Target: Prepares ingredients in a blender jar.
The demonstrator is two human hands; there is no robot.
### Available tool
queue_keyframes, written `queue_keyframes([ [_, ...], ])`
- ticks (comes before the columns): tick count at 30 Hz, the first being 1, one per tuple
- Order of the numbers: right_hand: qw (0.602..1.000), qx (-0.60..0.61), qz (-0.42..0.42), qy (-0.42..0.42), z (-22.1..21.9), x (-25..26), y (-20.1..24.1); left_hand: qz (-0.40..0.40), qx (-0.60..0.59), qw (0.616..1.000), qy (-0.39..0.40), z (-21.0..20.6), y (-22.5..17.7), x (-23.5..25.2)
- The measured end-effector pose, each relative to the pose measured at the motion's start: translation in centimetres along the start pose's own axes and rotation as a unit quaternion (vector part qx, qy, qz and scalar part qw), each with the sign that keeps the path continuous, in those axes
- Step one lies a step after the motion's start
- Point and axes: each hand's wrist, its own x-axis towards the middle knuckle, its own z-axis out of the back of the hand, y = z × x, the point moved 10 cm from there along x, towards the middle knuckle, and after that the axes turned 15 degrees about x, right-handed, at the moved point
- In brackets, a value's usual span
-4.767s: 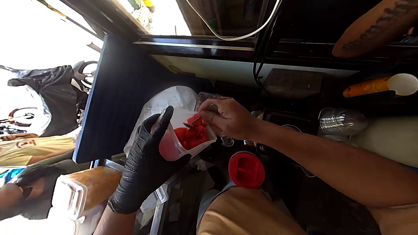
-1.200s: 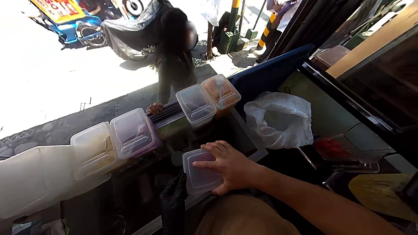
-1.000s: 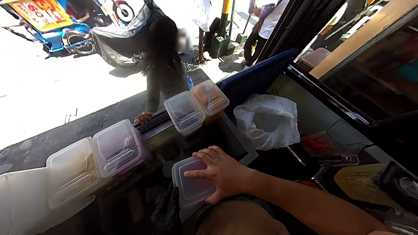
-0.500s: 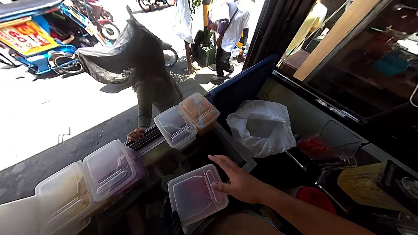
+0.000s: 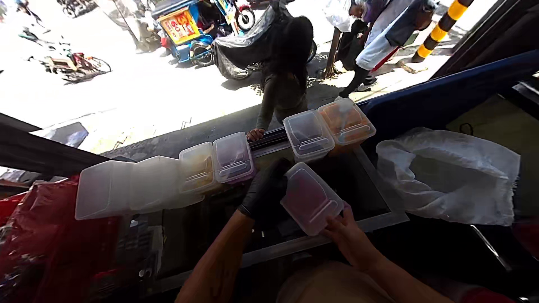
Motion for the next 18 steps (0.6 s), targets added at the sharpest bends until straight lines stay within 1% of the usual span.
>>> queue_keyframes([
  [2,1.000,0.011,0.018,-0.014,-1.6,0.8,-1.4,-0.030,0.110,0.993,0.025,0.7,-0.4,2.8],
  [3,0.999,0.017,0.030,-0.024,-2.7,1.7,-1.8,-0.030,0.163,0.986,0.027,1.3,-0.2,4.4],
  [5,0.997,0.033,0.047,-0.045,-4.8,3.8,-2.2,-0.009,0.248,0.968,0.030,2.7,0.0,7.0],
  [7,0.995,0.059,0.050,-0.066,-6.9,5.7,-2.4,0.014,0.281,0.959,0.019,4.1,1.0,8.9],
  [9,0.992,0.080,0.060,-0.078,-8.8,7.6,-2.2,0.021,0.270,0.962,-0.006,5.3,2.0,10.3],
  [11,0.989,0.095,0.072,-0.092,-9.8,9.5,-2.3,0.014,0.230,0.971,-0.058,6.4,2.4,10.3],
  [14,0.987,0.104,0.054,-0.111,-10.2,11.3,-2.5,-0.031,0.149,0.976,-0.157,6.8,-0.1,7.8],
  [16,0.993,0.086,0.024,-0.071,-11.0,10.7,-2.8,-0.075,0.102,0.976,-0.177,6.3,-1.4,5.2],
  [17,0.998,0.058,0.014,-0.033,-11.0,9.3,-2.4,-0.103,0.086,0.976,-0.169,5.5,-2.6,3.7],
  [18,1.000,0.015,0.010,0.007,-10.0,7.1,-1.5,-0.137,0.074,0.976,-0.150,4.1,-4.6,2.5],
])
